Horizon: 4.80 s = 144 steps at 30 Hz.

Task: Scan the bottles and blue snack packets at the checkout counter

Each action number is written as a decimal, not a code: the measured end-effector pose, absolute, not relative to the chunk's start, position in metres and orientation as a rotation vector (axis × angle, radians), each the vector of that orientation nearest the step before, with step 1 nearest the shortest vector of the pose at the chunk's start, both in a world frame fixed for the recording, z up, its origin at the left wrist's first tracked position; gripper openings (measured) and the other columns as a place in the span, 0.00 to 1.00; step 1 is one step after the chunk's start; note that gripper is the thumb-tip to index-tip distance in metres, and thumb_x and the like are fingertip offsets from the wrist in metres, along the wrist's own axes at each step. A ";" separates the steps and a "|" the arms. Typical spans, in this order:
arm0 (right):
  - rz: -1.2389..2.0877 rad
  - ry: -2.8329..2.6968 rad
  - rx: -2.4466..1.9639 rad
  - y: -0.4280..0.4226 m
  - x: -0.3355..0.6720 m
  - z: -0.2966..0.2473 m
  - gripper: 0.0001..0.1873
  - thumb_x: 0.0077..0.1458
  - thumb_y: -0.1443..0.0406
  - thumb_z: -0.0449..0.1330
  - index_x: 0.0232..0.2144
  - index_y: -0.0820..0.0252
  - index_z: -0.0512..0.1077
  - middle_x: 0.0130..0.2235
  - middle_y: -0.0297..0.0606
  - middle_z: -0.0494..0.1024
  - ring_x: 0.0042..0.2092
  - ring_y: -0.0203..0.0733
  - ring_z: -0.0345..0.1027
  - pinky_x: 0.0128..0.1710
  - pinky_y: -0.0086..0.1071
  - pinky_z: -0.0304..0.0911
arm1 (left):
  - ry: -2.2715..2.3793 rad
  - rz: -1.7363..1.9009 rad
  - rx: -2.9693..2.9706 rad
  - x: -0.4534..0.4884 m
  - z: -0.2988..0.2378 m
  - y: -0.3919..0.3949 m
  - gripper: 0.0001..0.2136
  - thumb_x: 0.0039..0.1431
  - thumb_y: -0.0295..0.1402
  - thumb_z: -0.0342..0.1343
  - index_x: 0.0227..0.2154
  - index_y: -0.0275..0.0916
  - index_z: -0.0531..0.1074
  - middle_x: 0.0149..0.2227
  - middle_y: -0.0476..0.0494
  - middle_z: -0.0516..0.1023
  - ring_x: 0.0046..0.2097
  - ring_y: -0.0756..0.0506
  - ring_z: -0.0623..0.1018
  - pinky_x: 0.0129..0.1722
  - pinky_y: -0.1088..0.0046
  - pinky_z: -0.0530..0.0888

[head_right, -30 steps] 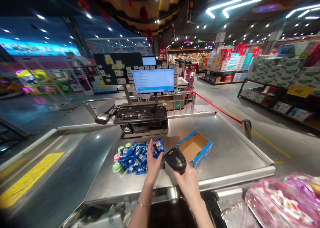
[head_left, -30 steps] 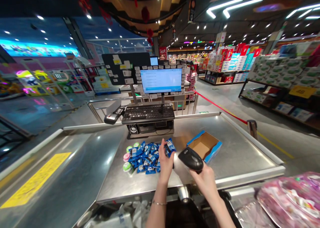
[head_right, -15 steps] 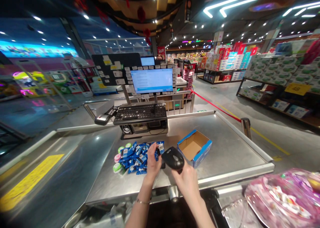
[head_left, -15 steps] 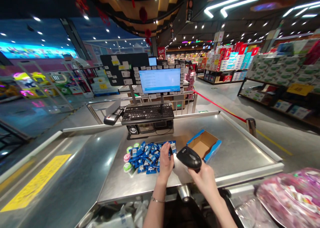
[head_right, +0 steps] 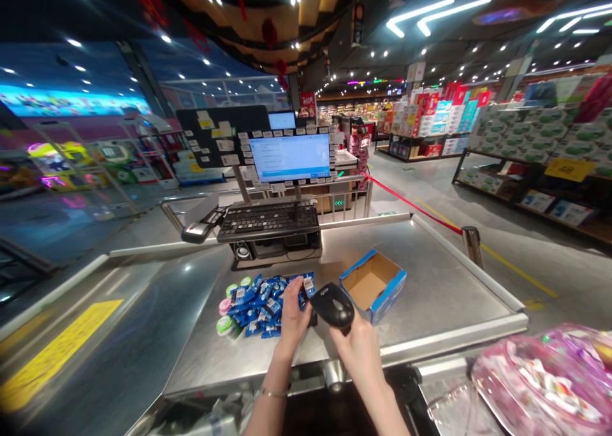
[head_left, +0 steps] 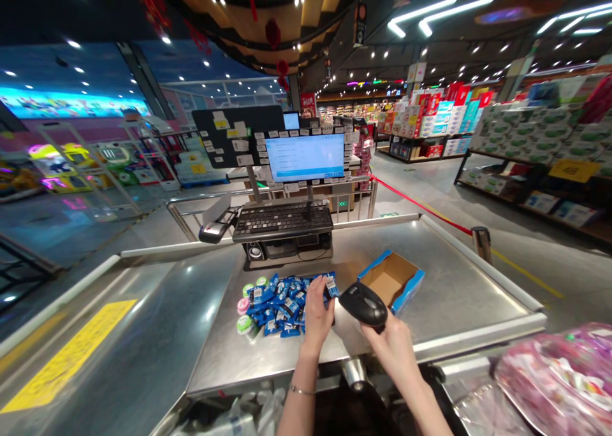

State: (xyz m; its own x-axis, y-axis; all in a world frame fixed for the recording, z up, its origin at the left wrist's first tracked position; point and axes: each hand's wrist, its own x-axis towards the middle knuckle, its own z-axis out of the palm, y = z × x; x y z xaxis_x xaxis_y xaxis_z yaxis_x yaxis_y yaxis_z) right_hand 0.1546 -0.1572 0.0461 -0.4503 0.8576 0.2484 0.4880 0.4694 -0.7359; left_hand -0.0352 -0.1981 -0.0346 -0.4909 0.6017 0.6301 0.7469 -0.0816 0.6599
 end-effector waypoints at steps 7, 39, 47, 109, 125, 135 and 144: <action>0.841 -2.070 -1.121 -0.149 0.144 0.029 0.18 0.51 0.57 0.53 0.40 0.60 0.74 0.31 0.43 0.81 0.34 0.49 0.75 0.31 0.32 0.66 | -2.387 -0.931 -1.750 -0.047 -0.053 -0.207 0.19 0.50 0.25 0.53 0.47 0.44 0.68 0.49 0.43 0.69 0.53 0.41 0.68 0.54 0.57 0.64; 0.877 -1.834 -1.253 -0.118 0.178 0.001 0.24 0.52 0.50 0.52 0.38 0.63 0.74 0.33 0.46 0.81 0.37 0.51 0.75 0.36 0.36 0.67 | -2.272 -1.719 -1.548 0.046 -0.013 -0.173 0.09 0.60 0.35 0.49 0.32 0.41 0.74 0.34 0.45 0.75 0.37 0.47 0.74 0.37 0.72 0.69; 0.912 -1.792 -1.311 -0.098 0.206 -0.023 0.23 0.50 0.51 0.55 0.37 0.62 0.75 0.34 0.45 0.81 0.39 0.50 0.75 0.39 0.36 0.67 | -2.361 -1.568 -1.509 0.060 -0.040 -0.161 0.11 0.61 0.35 0.46 0.35 0.40 0.72 0.35 0.46 0.76 0.36 0.48 0.75 0.36 0.75 0.70; 0.614 -2.385 -0.397 -0.147 0.099 0.017 0.06 0.50 0.63 0.57 0.24 0.59 0.70 0.67 0.32 0.42 0.67 0.56 0.22 0.62 0.58 0.29 | -2.484 -1.766 -1.106 -0.022 -0.080 -0.224 0.12 0.60 0.33 0.46 0.43 0.38 0.69 0.43 0.41 0.74 0.37 0.49 0.75 0.39 0.70 0.73; 0.951 -2.712 -0.688 -0.145 -0.005 -0.073 0.46 0.48 0.51 0.58 0.64 0.41 0.40 0.68 0.34 0.40 0.67 0.55 0.30 0.59 0.57 0.43 | -2.554 -0.478 -1.316 -0.083 -0.042 -0.283 0.45 0.36 0.36 0.68 0.61 0.49 0.55 0.65 0.39 0.49 0.65 0.30 0.46 0.60 0.47 0.49; 0.805 -2.802 -0.586 -0.144 -0.029 -0.093 0.60 0.36 0.46 0.65 0.64 0.43 0.37 0.68 0.40 0.32 0.66 0.58 0.32 0.58 0.55 0.43 | -2.653 -0.186 -1.585 -0.151 -0.022 -0.283 0.54 0.23 0.51 0.69 0.60 0.54 0.55 0.67 0.40 0.40 0.65 0.23 0.40 0.58 0.38 0.44; 0.939 -2.865 -0.326 -0.123 -0.046 -0.088 0.59 0.33 0.53 0.67 0.64 0.43 0.41 0.67 0.41 0.39 0.65 0.58 0.36 0.56 0.55 0.48 | -2.561 -0.253 -1.785 -0.163 -0.031 -0.281 0.42 0.32 0.51 0.67 0.56 0.52 0.64 0.66 0.41 0.47 0.64 0.27 0.49 0.60 0.44 0.48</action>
